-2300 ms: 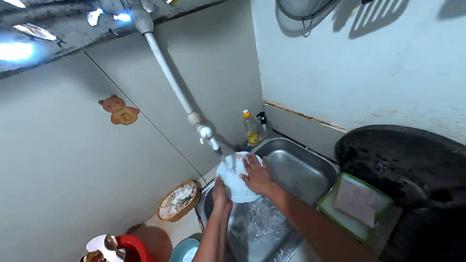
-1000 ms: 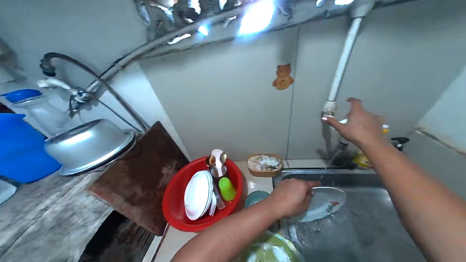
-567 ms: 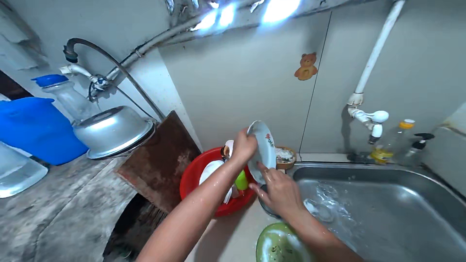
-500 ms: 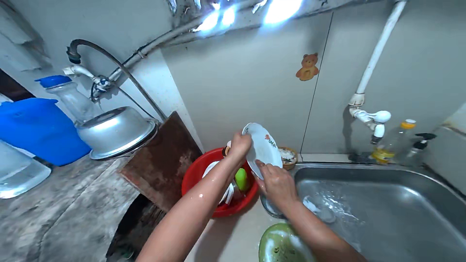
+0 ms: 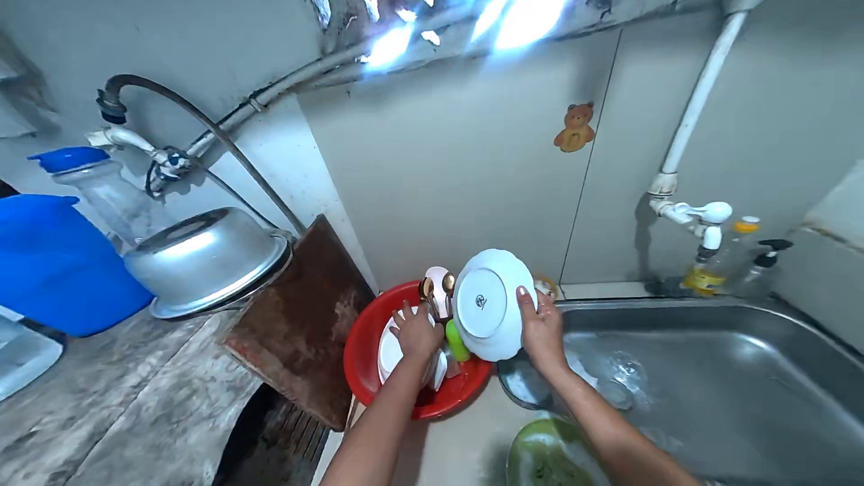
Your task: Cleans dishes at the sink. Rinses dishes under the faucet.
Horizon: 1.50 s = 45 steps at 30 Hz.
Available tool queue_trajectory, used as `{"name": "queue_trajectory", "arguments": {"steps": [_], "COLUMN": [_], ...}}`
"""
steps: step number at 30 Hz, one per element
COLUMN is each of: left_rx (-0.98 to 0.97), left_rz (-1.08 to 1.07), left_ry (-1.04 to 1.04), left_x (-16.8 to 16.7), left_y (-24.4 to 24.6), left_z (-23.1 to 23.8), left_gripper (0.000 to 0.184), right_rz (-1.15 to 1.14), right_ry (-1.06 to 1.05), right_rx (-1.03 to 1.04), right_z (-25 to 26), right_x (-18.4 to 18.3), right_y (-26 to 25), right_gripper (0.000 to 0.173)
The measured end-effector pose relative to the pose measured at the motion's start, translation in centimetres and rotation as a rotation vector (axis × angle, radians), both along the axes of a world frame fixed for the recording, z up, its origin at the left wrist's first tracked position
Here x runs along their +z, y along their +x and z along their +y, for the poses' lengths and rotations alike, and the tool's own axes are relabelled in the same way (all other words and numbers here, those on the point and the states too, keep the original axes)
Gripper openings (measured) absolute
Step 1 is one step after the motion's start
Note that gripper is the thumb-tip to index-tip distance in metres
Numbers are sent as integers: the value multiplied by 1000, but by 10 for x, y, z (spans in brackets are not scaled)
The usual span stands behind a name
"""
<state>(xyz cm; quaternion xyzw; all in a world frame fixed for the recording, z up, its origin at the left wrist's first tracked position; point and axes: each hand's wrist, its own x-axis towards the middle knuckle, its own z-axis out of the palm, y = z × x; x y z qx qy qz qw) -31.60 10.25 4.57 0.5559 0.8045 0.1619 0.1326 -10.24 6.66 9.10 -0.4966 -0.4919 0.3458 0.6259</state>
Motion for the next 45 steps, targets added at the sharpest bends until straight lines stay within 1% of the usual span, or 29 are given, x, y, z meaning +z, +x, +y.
{"name": "queue_trajectory", "arguments": {"steps": [2,5,9,14,16,18,22,24,27,32,35,40,45], "left_rx": [-30,-45,-34,-18,-20,-26,-66,-120,-239,-331,-373,-397,-364], "left_rz": [-15,-73,-89,-112,-114,-115,-105,-93,-2,219,296,250,210], "left_ry": [-15,49,98,95,92,100,92,93,106,-66,-132,-109,-74], "left_x": [1,4,11,19,22,22,20,15,12,17,22,22,22], "left_y": [-7,-25,-46,-60,-64,-66,-58,-51,-41,-30,-28,-38,-48], "left_z": [-1,-6,-12,-17,-19,-21,-20,-17,-10,-4,-5,-4,-1], "left_gripper": [52,47,46,44,44,45,44,39,31,32,31,33,35], "right_rz": [83,165,273,221,171,97,-6,20,64,95,129,150,234], "right_ry": [-70,-156,-207,-268,-268,-253,-184,-183,-185,-230,-229,-212,-236], "right_rx": [20,65,82,146,132,123,71,31,-2,25,33,35,50], "right_z": [-2,-10,0,9,9,7,-4,-8,-10,-24,-26,-27,-26], "right_x": [-10,-17,-33,-50,-49,-42,-22,-19,-24,-27,-28,-25,-27], "right_y": [-7,-21,-46,-82,-92,-90,-60,-47,-36,-32,-35,-42,-48], "right_gripper": [34,41,38,40,37,37,37,37,37,42,42,42,44]}}
